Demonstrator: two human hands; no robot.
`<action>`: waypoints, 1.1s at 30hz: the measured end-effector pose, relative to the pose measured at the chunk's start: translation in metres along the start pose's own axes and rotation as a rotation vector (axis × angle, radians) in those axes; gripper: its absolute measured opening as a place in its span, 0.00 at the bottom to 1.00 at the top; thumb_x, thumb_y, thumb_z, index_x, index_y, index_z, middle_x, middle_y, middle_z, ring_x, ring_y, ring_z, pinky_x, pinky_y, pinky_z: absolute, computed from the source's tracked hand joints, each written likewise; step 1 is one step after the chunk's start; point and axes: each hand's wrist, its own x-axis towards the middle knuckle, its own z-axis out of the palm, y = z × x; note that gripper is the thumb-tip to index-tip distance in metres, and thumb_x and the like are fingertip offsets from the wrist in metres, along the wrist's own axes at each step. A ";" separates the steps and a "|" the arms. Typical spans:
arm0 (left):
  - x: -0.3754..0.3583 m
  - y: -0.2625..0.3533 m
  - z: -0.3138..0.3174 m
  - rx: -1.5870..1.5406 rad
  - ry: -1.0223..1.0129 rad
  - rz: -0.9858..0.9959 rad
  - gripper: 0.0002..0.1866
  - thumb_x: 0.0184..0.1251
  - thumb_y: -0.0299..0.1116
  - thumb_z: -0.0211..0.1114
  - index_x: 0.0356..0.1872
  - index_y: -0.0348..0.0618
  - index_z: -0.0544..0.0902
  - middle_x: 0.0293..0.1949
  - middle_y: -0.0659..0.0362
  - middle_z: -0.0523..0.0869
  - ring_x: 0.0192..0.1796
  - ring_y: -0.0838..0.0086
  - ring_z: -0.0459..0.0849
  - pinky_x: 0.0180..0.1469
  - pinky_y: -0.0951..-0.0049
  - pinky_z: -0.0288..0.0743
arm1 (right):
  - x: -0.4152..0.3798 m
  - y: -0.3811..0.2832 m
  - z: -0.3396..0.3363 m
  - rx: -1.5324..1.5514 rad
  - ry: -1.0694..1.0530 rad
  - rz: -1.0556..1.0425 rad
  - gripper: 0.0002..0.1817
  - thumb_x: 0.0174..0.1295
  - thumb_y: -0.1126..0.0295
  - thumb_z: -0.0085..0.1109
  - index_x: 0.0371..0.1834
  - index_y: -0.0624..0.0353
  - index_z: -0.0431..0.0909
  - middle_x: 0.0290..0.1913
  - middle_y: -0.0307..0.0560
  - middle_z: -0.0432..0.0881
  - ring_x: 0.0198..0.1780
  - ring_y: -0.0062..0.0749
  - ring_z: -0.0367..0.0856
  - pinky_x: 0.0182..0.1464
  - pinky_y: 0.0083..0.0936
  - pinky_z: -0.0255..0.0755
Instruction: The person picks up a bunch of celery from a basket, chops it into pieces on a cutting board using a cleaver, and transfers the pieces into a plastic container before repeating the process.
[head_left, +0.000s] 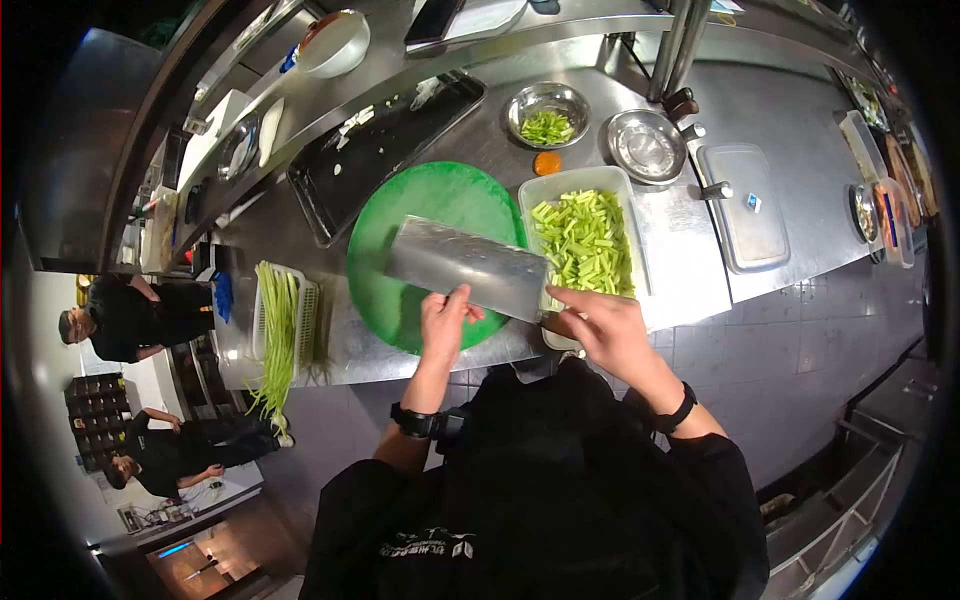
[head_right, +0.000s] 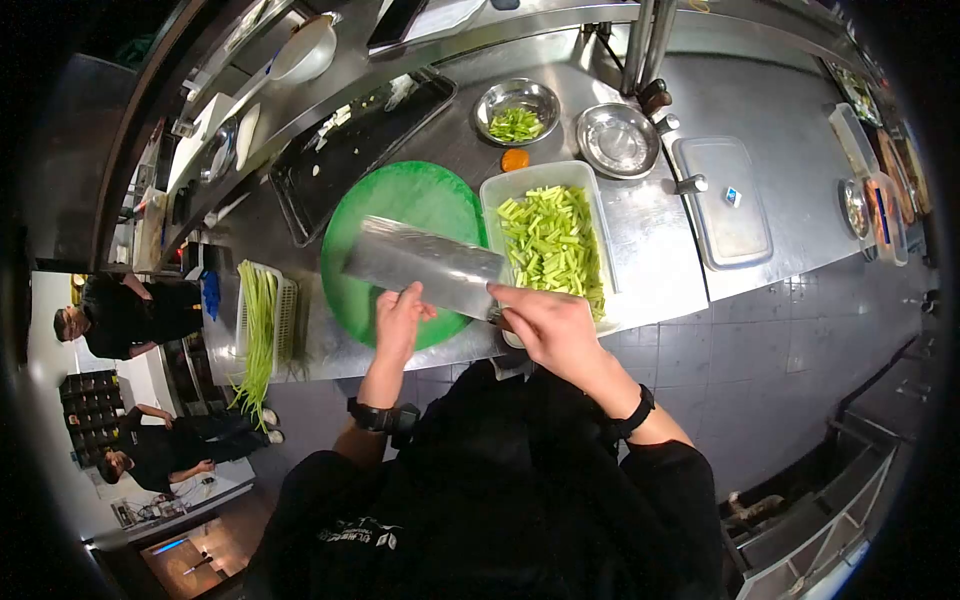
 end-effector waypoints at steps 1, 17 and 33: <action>0.001 0.000 -0.015 0.053 0.046 0.031 0.14 0.74 0.32 0.65 0.26 0.40 0.78 0.22 0.60 0.78 0.26 0.69 0.83 0.31 0.71 0.71 | 0.000 -0.007 0.000 0.346 0.043 0.181 0.18 0.69 0.78 0.60 0.61 0.65 0.76 0.56 0.50 0.88 0.38 0.34 0.91 0.41 0.27 0.85; 0.073 -0.043 -0.181 -0.245 0.090 -0.170 0.08 0.74 0.31 0.62 0.35 0.37 0.79 0.28 0.55 0.84 0.26 0.71 0.82 0.29 0.71 0.71 | 0.044 -0.100 0.134 0.518 0.119 0.115 0.28 0.70 0.78 0.62 0.72 0.66 0.65 0.43 0.53 0.91 0.35 0.26 0.87 0.40 0.23 0.80; 0.095 -0.063 -0.221 -0.251 -0.098 -0.228 0.11 0.73 0.36 0.64 0.37 0.38 0.81 0.27 0.56 0.85 0.29 0.71 0.84 0.36 0.71 0.76 | 0.075 -0.140 0.179 0.542 0.165 0.253 0.36 0.68 0.77 0.62 0.76 0.69 0.56 0.42 0.60 0.90 0.31 0.27 0.85 0.33 0.21 0.79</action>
